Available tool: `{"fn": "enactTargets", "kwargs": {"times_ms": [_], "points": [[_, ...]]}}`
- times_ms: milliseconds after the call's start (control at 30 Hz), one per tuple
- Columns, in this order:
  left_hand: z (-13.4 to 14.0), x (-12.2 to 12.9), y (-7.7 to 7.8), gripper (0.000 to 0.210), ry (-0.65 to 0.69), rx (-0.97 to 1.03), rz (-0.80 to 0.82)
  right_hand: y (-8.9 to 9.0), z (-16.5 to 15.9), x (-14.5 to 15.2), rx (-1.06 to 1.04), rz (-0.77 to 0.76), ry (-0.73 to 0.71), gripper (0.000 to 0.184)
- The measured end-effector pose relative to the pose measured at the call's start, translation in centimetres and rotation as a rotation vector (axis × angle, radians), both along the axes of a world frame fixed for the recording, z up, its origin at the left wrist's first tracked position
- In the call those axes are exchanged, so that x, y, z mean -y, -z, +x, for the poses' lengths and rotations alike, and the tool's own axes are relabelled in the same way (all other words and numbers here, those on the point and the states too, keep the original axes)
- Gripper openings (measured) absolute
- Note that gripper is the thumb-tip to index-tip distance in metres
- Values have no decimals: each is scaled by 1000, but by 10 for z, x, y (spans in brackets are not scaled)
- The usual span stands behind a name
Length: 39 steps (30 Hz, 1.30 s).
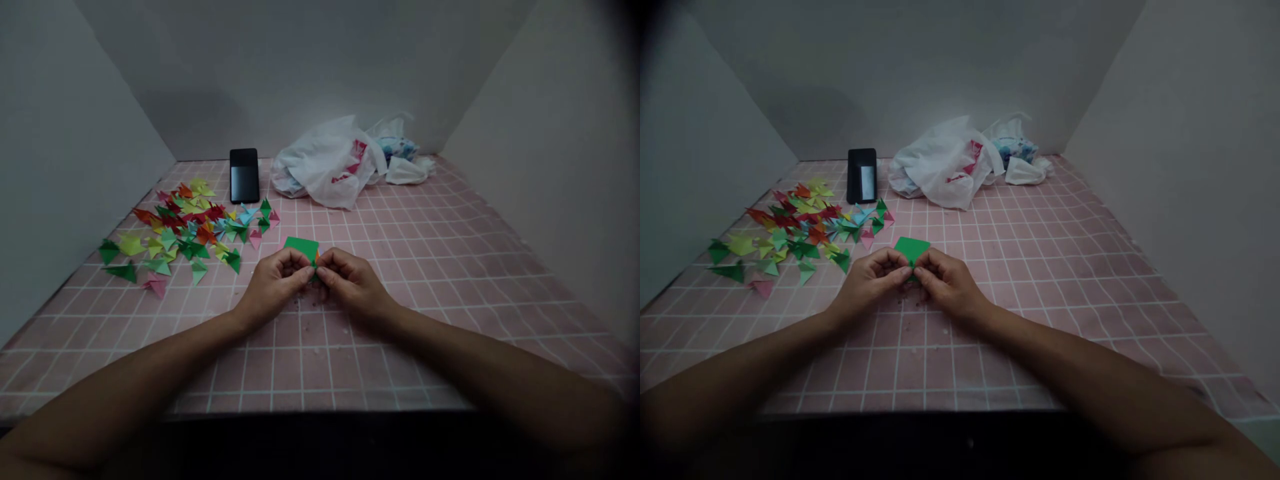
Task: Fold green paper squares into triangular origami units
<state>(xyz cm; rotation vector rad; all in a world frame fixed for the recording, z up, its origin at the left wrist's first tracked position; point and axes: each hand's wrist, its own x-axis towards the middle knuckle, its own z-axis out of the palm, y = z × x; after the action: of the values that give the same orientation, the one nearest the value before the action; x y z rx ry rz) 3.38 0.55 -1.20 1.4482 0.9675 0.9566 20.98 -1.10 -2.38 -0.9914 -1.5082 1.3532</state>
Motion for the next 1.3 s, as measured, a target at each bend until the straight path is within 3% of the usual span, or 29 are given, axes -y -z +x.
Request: {"fn": "enactTargets", "kwargs": {"times_ms": [700, 967, 1300], "points": [[1, 3, -6, 16, 2, -93, -4, 0, 2, 0, 186, 124, 67, 17], [1, 5, -4, 7, -52, -277, 135, -2, 1, 2, 294, 271, 67, 15], [3, 3, 0, 8, -65, -196, 70, 1, 1, 2, 169, 106, 34, 9]]}}
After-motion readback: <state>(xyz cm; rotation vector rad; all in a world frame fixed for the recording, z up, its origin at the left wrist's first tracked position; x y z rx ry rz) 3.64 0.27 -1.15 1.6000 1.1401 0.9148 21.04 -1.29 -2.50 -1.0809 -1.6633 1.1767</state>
